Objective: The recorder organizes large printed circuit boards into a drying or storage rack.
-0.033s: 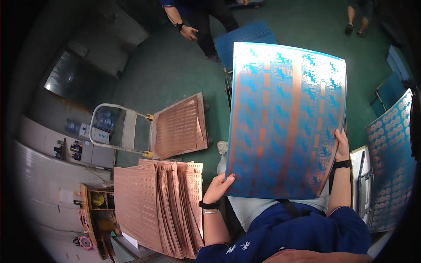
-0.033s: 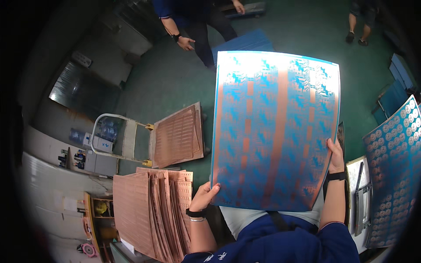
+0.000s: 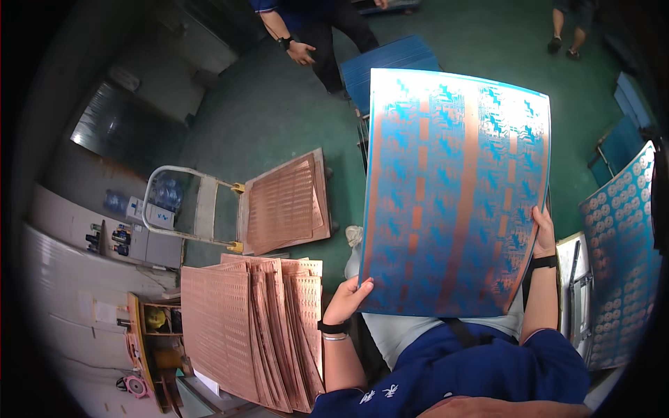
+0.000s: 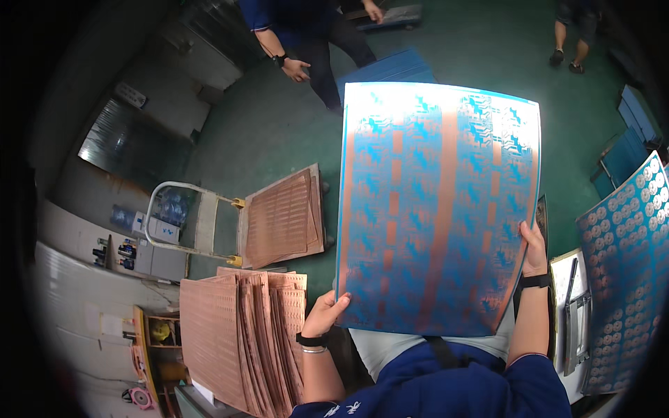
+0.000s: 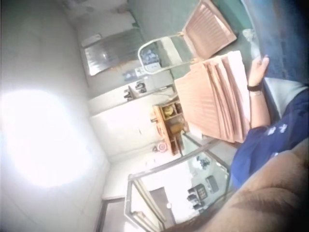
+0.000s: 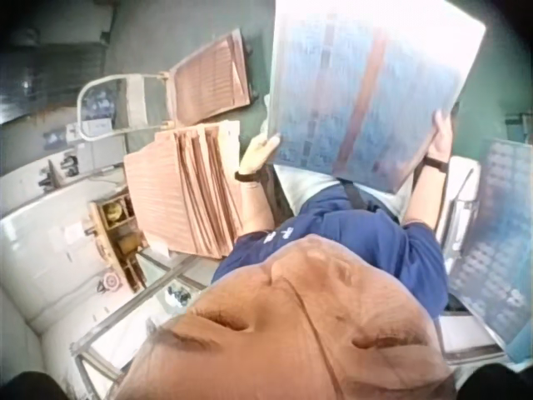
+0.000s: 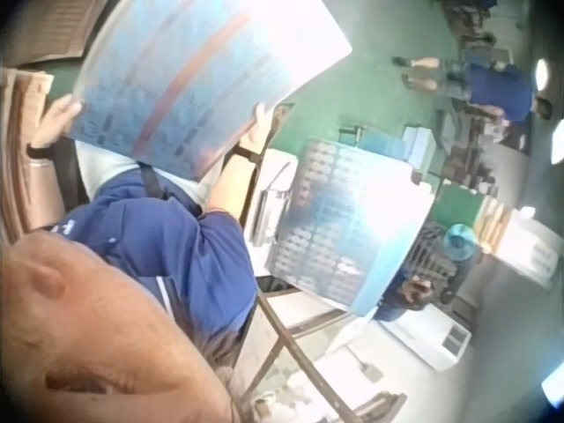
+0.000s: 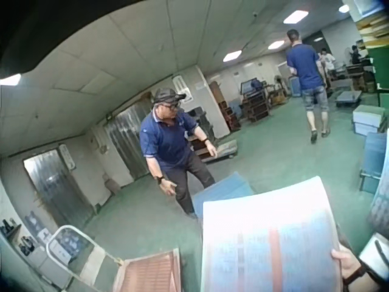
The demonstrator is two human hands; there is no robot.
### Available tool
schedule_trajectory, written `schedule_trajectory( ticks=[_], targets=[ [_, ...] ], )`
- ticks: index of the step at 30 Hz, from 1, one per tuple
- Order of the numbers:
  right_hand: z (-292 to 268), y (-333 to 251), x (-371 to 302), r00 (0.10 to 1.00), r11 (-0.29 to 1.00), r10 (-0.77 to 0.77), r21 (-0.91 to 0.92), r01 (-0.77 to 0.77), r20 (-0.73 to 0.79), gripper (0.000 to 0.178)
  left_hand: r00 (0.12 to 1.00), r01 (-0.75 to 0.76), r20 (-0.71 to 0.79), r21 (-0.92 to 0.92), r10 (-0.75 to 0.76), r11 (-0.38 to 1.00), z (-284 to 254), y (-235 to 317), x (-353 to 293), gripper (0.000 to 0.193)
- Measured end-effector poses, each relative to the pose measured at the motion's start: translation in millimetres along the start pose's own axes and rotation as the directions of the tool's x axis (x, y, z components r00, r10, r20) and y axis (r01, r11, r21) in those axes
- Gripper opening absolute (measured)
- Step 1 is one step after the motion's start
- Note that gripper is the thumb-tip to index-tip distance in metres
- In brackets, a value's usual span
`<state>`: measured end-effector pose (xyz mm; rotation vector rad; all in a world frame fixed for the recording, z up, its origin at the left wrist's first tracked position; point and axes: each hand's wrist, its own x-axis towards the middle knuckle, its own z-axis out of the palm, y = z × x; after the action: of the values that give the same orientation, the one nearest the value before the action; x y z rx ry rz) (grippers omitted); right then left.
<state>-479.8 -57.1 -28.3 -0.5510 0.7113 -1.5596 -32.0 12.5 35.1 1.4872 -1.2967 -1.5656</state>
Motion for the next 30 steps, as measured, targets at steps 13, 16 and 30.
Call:
schedule_trajectory(
  ticks=[13, 16, 30],
  targets=[
    [25, -17, 0, 0.999, 0.999, -0.015, -0.032, 0.016, 0.038, 0.042, 0.998, 0.052, -0.018, -0.028, -0.052, 0.998, -3, -19, 10, 0.024],
    [34, -21, 2, 0.996, 0.999, 0.019, -0.029, -0.016, 0.086, 0.043, 0.995, 0.103, 0.009, -0.052, -0.103, 0.993, -9, -23, 8, 0.025],
    [51, -12, 19, 0.999, 0.995, -0.040, 0.089, 0.040, -0.002, 0.042, 0.930, -0.357, -0.355, -0.802, 0.098, 0.479, 0, 2, 6, 0.050]
  ],
)
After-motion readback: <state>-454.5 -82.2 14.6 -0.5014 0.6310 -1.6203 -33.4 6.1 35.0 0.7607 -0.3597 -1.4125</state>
